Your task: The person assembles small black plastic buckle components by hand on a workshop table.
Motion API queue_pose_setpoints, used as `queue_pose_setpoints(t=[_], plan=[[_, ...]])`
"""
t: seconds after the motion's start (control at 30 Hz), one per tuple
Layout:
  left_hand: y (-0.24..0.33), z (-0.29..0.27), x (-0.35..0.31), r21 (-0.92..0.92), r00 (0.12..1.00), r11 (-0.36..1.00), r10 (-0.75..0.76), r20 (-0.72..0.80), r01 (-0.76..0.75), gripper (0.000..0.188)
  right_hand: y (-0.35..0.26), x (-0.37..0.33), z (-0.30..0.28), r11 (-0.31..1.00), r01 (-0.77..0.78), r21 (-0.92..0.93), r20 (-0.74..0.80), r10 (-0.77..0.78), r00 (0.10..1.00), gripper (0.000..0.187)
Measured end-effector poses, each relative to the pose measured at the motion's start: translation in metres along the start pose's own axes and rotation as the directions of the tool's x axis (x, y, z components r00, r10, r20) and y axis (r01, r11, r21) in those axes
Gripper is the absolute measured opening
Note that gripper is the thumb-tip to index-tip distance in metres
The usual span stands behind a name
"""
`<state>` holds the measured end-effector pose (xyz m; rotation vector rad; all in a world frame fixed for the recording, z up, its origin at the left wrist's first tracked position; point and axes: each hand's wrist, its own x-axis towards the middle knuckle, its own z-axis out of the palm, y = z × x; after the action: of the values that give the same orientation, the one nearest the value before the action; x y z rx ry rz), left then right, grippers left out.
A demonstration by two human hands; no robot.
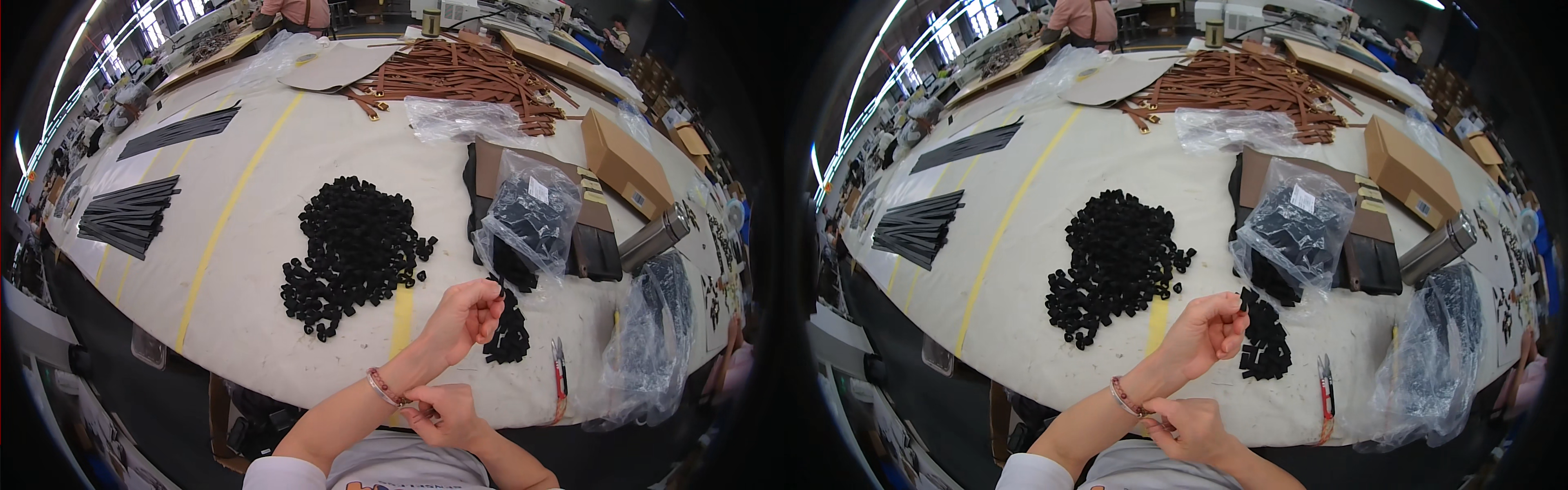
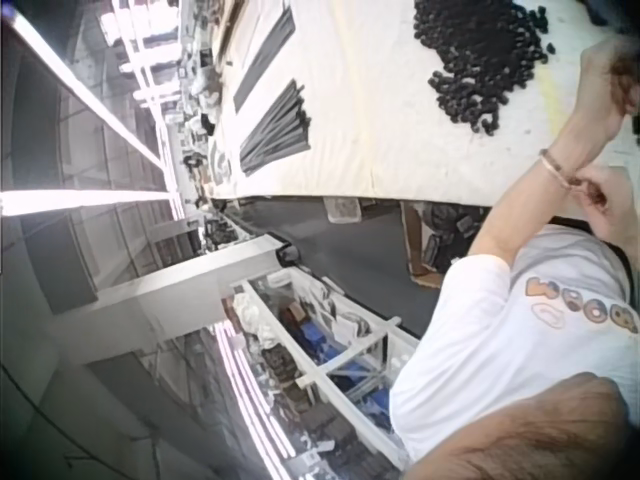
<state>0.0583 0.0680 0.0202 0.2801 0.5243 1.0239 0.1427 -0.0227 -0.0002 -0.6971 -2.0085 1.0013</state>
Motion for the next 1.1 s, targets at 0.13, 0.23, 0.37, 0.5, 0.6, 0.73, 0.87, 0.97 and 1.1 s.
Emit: queue_pose_setpoints(t=[0.13, 0.23, 0.37, 0.5, 0.6, 0.73, 0.87, 0.97, 1.1], plan=[[0.0, -0.001, 0.001, -0.003, 1.0, 1.0, 0.003, 0.003, -0.003, 0.01, 0.006, -0.002, 0.0, 0.953, 0.228, -0.198, -0.002, -0.233, 0.972, 0.025], [-0.002, -0.002, 0.002, -0.002, 1.0, 1.0, 0.003, -0.009, -0.003, 0.01, 0.005, -0.004, 0.001, 0.949, 0.232, -0.212, -0.025, -0.243, 0.97, 0.024], [-0.003, -0.003, 0.002, 0.088, 0.999, 0.996, 0.033, -0.035, -0.03, 0.01, 0.006, -0.007, 0.005, 0.999, 0.037, 0.028, -0.008, -0.037, 0.999, 0.024], [-0.003, -0.004, 0.003, 0.111, 0.997, 0.993, 0.053, -0.06, -0.046, 0.01, 0.005, -0.01, 0.007, 0.999, -0.043, 0.031, -0.019, 0.043, 0.999, 0.026], [-0.002, -0.006, 0.004, 0.121, 0.996, 0.991, 0.065, -0.062, -0.057, 0.011, 0.003, -0.004, 0.006, 1.0, 0.011, 0.0, -0.002, -0.011, 1.0, 0.026], [-0.002, -0.006, 0.004, 0.124, 0.995, 0.99, 0.07, -0.067, -0.062, 0.011, 0.007, -0.006, 0.01, 1.0, 0.006, 0.003, -0.024, -0.006, 1.0, 0.025], [-0.002, -0.008, 0.003, 0.115, 0.994, 0.99, 0.089, -0.057, -0.082, 0.011, 0.008, -0.009, 0.013, 1.0, 0.0, -0.004, -0.038, 0.0, 0.999, 0.023], [-0.004, -0.013, 0.003, 0.125, 0.994, 0.989, 0.081, -0.07, -0.072, 0.012, 0.012, -0.011, 0.015, 0.996, 0.051, -0.071, -0.029, -0.053, 0.998, 0.021], [0.0, -0.015, -0.014, 0.346, 0.988, 0.935, 0.116, -0.098, -0.075, 0.008, -0.002, -0.004, -0.006, 0.996, -0.005, -0.09, -0.046, 0.001, 0.999, 0.012]])
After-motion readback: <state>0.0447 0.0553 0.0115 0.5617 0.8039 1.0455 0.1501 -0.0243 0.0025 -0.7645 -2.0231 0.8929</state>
